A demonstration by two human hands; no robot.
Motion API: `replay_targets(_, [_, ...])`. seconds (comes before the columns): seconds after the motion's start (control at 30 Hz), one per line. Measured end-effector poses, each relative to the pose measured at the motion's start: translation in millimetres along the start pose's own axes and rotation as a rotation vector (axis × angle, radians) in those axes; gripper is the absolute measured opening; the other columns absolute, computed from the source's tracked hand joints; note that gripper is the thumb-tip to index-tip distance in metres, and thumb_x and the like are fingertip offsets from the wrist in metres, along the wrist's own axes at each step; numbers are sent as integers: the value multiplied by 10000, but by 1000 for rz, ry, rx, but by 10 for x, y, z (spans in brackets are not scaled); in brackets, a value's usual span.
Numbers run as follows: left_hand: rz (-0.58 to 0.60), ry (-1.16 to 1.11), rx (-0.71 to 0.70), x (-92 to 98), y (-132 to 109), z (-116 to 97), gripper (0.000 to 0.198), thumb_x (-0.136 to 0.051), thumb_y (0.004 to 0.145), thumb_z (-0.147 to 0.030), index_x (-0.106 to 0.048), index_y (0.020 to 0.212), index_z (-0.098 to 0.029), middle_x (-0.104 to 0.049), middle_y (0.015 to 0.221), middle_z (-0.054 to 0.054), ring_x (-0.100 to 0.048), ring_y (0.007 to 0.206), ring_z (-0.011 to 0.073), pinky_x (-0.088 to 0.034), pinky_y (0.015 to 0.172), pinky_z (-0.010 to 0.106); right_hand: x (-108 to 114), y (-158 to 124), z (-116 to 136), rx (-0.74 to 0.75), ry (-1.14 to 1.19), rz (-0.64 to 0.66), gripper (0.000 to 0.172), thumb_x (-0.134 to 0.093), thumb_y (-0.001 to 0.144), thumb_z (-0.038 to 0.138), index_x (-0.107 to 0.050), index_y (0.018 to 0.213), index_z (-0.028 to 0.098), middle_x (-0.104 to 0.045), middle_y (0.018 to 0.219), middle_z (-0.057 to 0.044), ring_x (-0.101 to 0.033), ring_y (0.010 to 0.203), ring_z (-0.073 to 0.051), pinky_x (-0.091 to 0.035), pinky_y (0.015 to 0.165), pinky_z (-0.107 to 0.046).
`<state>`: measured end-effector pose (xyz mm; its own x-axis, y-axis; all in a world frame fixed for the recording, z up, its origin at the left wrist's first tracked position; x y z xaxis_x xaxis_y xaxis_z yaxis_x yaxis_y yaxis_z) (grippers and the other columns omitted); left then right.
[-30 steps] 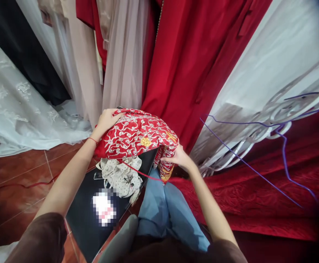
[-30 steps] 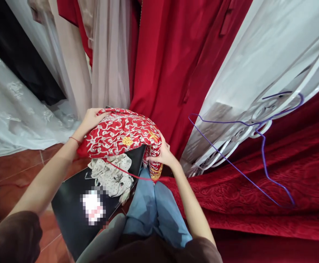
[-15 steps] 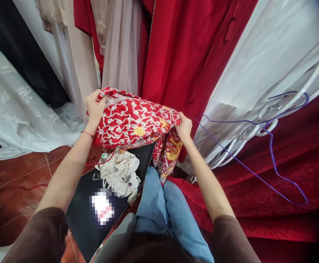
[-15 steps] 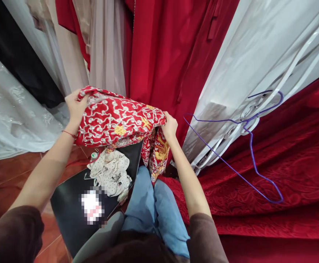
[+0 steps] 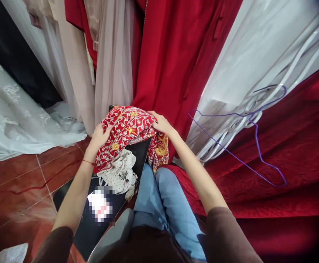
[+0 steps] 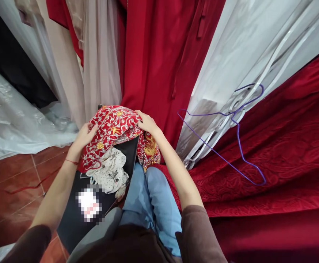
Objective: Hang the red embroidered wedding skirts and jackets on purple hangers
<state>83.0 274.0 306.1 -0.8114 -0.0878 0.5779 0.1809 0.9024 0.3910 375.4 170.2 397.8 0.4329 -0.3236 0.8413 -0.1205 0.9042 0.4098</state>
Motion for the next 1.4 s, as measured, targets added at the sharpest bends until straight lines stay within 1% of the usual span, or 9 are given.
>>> replay_targets(0.23, [40, -17, -277, -435, -370, -1192, 977, -599, 806, -681, -225, 1539, -155, -216, 1617, 224, -159, 1519, 358, -119, 1219, 567, -49, -24, 49, -35, -47, -11, 607, -379, 836, 289, -409, 1436, 200, -523, 1470, -54, -528, 1298, -248, -431, 1070, -441])
replay_targets(0.53, [-59, 106, -249, -725, -558, -1086, 746, -523, 896, -365, -221, 1548, -168, -246, 1618, 186, -201, 1514, 319, -159, 1217, 534, -55, -61, 39, -76, -86, 13, 602, -368, 859, 261, -376, 1459, 204, -507, 1482, -66, -519, 1311, -262, -442, 1058, -453])
replay_targets(0.73, [-51, 280, 155, -423, -806, -504, 983, -661, 758, -352, -149, 1537, -39, -227, 1573, 322, -200, 1491, 426, -250, 1143, 619, 169, -53, 327, 134, -107, 64, 725, -480, 774, 234, -377, 1490, 184, -501, 1476, -127, -498, 1313, -318, -410, 1052, -528])
replay_targets(0.87, [94, 390, 441, -59, -872, -288, 629, -587, 775, -327, -530, 1372, -136, -618, 1251, 270, -571, 1191, 472, -436, 940, 603, 7, -172, 893, 392, -245, 9, 773, -612, 793, 401, -369, 1506, 226, -419, 1542, -134, -349, 1420, -352, -245, 1144, -601])
replay_targets(0.97, [-218, 376, 365, 279, -968, -508, 468, -477, 851, -319, -633, 1288, -259, -702, 1110, 179, -644, 1060, 413, -464, 874, 545, -290, -150, 1232, 436, -349, -64, 902, -701, 769, 442, -300, 1545, 217, -438, 1524, -160, -375, 1397, -356, -211, 1165, -598])
replay_targets(1.07, [-530, 291, 89, 429, -1130, -921, 427, -434, 914, -322, -628, 1294, -316, -691, 1201, 90, -600, 1152, 331, -395, 1020, 532, -418, 94, 1342, 307, -344, -73, 744, -610, 830, 256, -352, 1525, 196, -640, 1292, -152, -571, 1195, -314, -351, 1086, -520])
replay_targets(1.17, [-680, 344, -54, 406, -1256, -1248, 421, -520, 907, -388, -581, 1320, -333, -617, 1327, 46, -483, 1295, 319, -239, 1146, 570, -178, 363, 1278, 144, -303, -103, 517, -459, 837, 103, -568, 1335, 186, -712, 1081, -120, -649, 1036, -286, -428, 977, -451])
replay_targets(1.27, [-805, 411, -9, 376, -1321, -1345, 831, -669, 801, -513, -300, 1517, -307, -351, 1562, 88, -293, 1436, 353, -195, 1171, 580, 348, 383, 1056, -25, -254, -245, 448, -409, 860, 152, -591, 1268, 173, -695, 1111, -128, -630, 1073, -318, -441, 939, -462])
replay_targets(1.4, [-657, 375, -20, 158, -1235, -1202, 1202, -725, 709, -598, -23, 1573, -144, -83, 1621, 236, -81, 1495, 431, -122, 1174, 626, 1036, -73, 608, -248, -194, -447, 533, -347, 851, 227, -537, 1347, 179, -680, 1151, -112, -603, 1120, -339, -467, 899, -446])
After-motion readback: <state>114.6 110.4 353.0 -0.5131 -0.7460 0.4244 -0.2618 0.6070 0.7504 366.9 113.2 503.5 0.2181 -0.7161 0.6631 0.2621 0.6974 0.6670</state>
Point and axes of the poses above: each hand's wrist, its own y-axis towards the middle knuckle, its own x-axis out of the back of the hand, z = x × y, the point moved 4 cm from there along y, towards the middle knuckle
